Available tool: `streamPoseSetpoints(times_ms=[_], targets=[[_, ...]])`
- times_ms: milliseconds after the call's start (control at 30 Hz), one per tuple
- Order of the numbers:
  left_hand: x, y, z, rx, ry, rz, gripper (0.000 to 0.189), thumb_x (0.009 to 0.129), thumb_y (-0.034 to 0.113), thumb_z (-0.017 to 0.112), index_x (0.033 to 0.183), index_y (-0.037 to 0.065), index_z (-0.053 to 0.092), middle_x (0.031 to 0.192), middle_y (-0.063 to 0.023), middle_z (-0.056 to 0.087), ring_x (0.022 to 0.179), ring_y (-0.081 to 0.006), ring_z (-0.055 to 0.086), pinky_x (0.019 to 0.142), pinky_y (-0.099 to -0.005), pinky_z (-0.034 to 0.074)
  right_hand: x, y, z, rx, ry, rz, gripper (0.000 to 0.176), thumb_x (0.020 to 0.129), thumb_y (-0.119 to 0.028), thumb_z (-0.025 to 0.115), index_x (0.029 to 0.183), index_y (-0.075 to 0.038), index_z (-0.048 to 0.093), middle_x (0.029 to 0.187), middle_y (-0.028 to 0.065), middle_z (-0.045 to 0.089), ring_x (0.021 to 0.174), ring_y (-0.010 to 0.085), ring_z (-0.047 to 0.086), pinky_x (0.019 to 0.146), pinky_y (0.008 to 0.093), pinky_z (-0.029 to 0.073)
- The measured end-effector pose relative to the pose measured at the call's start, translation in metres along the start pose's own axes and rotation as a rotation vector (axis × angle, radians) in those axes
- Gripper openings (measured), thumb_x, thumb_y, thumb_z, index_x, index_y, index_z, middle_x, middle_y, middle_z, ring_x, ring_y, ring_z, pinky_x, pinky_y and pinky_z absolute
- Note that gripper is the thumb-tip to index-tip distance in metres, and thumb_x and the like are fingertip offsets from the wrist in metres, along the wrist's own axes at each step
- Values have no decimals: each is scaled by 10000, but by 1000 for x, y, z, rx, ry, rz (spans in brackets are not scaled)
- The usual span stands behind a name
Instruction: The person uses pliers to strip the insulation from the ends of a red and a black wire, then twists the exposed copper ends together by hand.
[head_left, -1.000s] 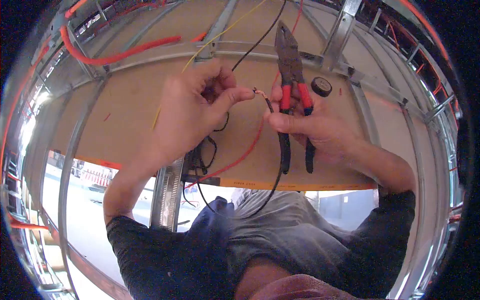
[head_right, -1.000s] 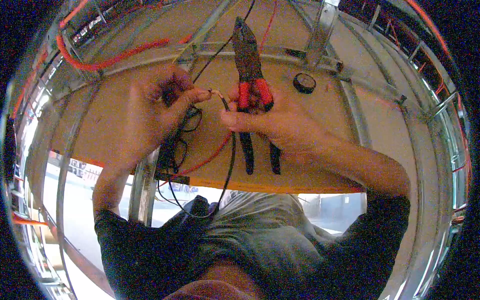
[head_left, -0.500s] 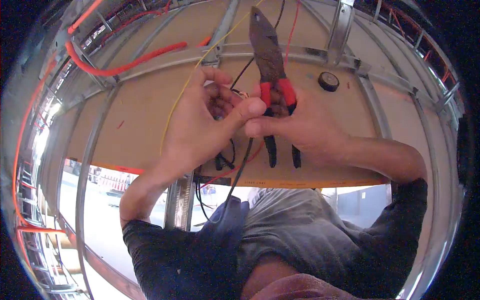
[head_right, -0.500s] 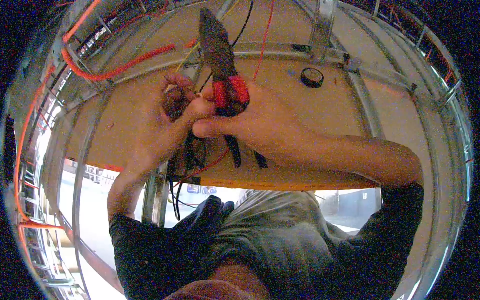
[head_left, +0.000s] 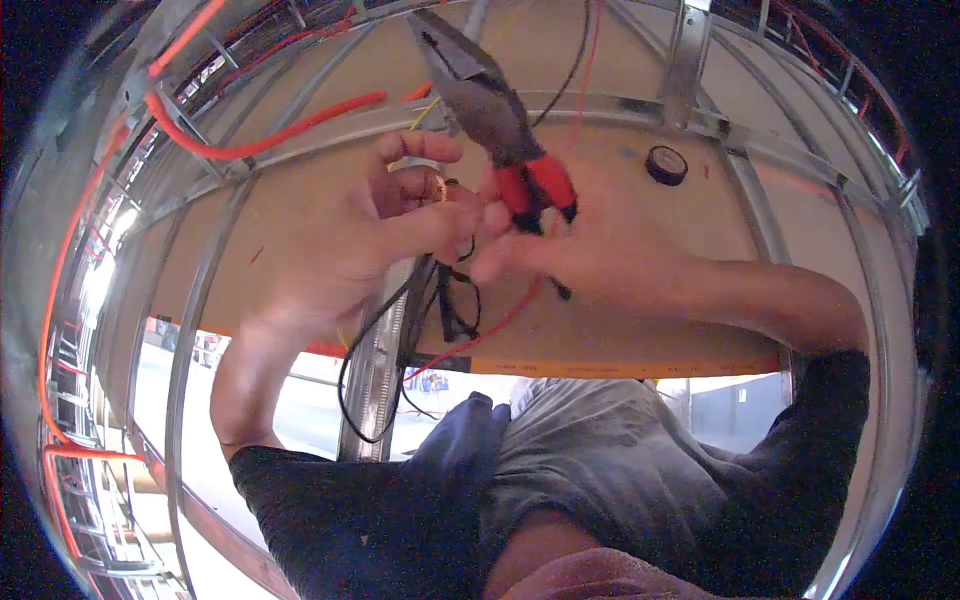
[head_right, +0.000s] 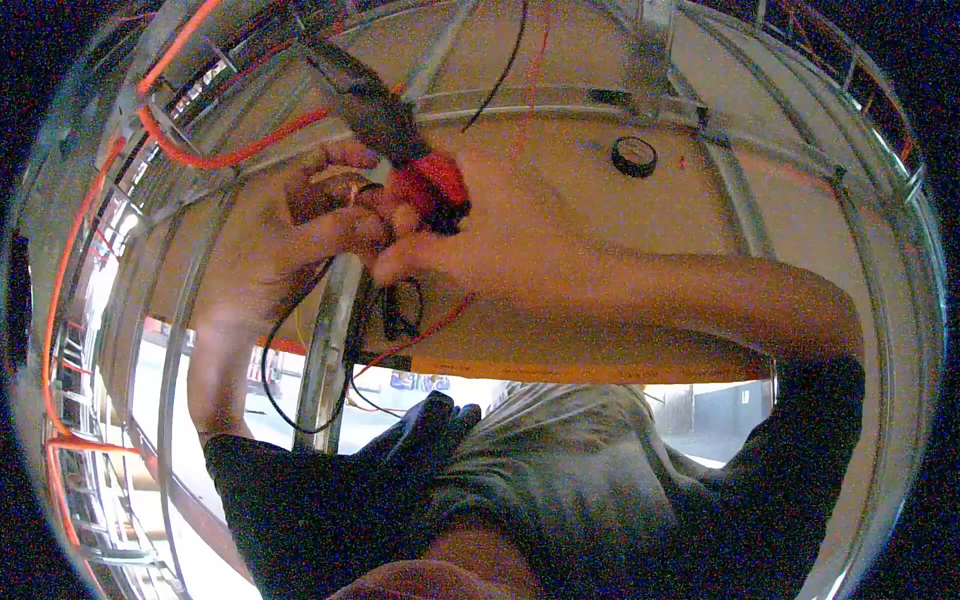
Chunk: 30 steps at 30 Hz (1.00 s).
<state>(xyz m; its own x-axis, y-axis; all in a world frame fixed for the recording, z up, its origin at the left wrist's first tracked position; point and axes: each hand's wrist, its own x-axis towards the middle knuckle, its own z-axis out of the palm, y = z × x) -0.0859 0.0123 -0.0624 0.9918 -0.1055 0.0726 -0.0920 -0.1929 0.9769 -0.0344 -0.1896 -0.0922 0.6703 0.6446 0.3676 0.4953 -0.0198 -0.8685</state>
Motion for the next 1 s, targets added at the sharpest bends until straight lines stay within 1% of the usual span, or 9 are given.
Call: streamPoseSetpoints(times_ms=[100, 167, 400, 467, 600, 667, 700, 867, 1000], targets=[[-5, 11, -15, -88, -106, -45, 574, 801, 59, 714, 1270, -27, 394, 1001, -140, 644, 799, -137, 621, 719, -245, 494, 10, -2, -13, -214, 22, 137, 447, 774, -238, 796, 1131, -55, 601, 965, 17, 672, 905, 91, 606, 774, 252, 457], [-8, 22, -19, -127, -193, -85, 586, 792, 29, 703, 1284, -30, 391, 1025, -166, 648, 795, -146, 624, 719, -248, 497, 19, 13, -15, -102, 75, -45, 365, 827, -190, 745, 1122, -38, 595, 954, 23, 671, 901, 84, 601, 762, 251, 455], [-12, 38, -23, -16, -321, -44, 602, 826, -28, 646, 1339, -51, 330, 1041, -226, 639, 908, -214, 655, 763, -283, 516, 31, 16, -3, 15, -118, -86, 311, 871, -202, 711, 1096, -31, 580, 887, 21, 651, 826, 91, 605, 755, 268, 481], [-15, 41, -28, -32, -356, -62, 602, 849, -37, 622, 1355, -56, 297, 1050, -247, 634, 958, -238, 653, 776, -294, 523, 32, 15, 0, 123, -152, -24, 262, 840, -225, 715, 956, -19, 601, 799, 35, 644, 705, 131, 580, 649, 310, 476], [-16, 40, -36, 14, -349, -99, 706, 822, 70, 707, 1402, 18, 309, 1125, -214, 634, 976, -234, 647, 686, -278, 559, 37, 20, 4, 128, -98, -92, 250, 832, -223, 724, 922, -27, 596, 786, 31, 641, 684, 125, 570, 634, 304, 468], [-17, 42, -36, -3, -344, -75, 651, 881, 47, 645, 1383, -57, 243, 1040, -244, 646, 763, -227, 676, 670, -269, 540, 34, 6, 0, -38, -122, -36, 230, 878, -169, 702, 1018, -35, 579, 861, 27, 646, 796, 99, 610, 740, 279, 492], [-21, 47, -36, -1, -343, -71, 651, 881, 47, 645, 1383, -57, 243, 1040, -244, 646, 763, -227, 676, 670, -269, 540, 33, 6, 0, -40, -121, -40, 230, 878, -169, 702, 1018, -35, 579, 861, 27, 646, 796, 99, 610, 740, 279, 492], [-36, 68, -38, 205, -255, -213, 510, 935, 156, 618, 1334, -47, 374, 820, -103, 688, 499, -92, 544, 430, -177, 363, 28, 5, -4, 13, -57, -72, 255, 845, -132, 734, 1018, -37, 573, 885, 25, 649, 821, 101, 610, 764, 283, 495], [-39, 64, -29, 364, -143, -222, 374, 964, 172, 579, 1263, -32, 483, 747, -44, 655, 551, -54, 521, 469, -178, 346, 22, 8, -4, 80, -45, -70, 245, 842, -125, 738, 1006, -36, 579, 896, 22, 648, 856, 100, 612, 793, 281, 492]])
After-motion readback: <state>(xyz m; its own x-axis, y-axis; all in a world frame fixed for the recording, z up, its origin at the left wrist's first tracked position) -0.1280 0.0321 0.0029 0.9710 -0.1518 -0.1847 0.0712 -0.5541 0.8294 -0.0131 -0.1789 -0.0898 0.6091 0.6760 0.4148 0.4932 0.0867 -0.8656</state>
